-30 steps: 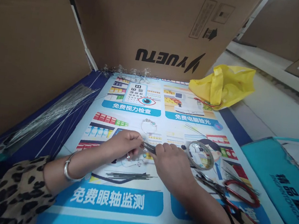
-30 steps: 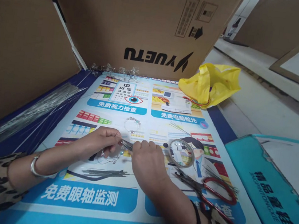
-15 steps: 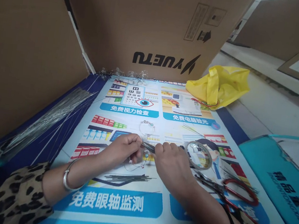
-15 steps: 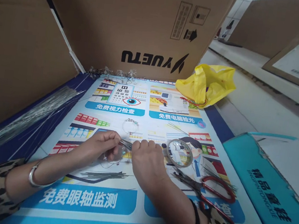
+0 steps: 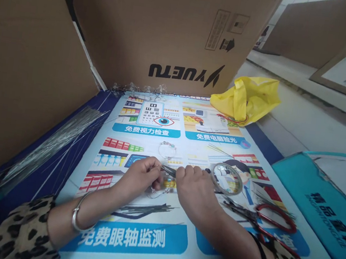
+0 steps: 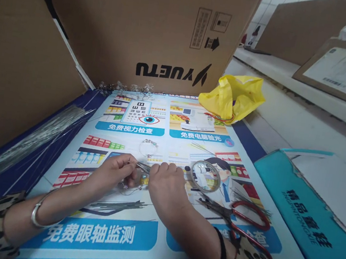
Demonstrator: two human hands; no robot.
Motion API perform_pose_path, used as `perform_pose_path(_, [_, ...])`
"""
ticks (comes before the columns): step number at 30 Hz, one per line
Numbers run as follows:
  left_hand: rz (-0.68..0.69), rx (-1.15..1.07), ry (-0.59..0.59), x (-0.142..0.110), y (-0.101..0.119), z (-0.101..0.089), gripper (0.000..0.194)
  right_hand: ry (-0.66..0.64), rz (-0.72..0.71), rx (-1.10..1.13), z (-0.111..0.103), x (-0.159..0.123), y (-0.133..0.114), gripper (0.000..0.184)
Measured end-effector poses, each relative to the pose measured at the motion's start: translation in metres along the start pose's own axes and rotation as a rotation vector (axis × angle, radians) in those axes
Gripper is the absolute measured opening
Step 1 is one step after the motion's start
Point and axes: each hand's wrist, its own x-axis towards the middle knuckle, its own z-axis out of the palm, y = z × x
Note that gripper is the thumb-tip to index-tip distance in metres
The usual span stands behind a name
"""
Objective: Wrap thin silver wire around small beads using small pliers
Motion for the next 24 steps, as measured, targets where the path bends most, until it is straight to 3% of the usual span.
perform_pose_path(13, [0.0,-0.034,0.013,0.001,-0.0016,0.0017,0.014,-0.035,-0.036,-0.011,-0.0013,0.0005,-0.0003,0.017])
perform_pose_path(19, [0.0,-0.028,-0.009,0.0004,0.0002,0.0005,0.015,-0.123,-0.075,0.079,-0.0019,0.0014,0.0056,0.016])
perform_pose_path(24, [-0.015,-0.064,-0.005,-0.0017,0.0038,0.002,0.013,-0.123,-0.074,0.124,-0.0004,0.0029,0.0082,0.017])
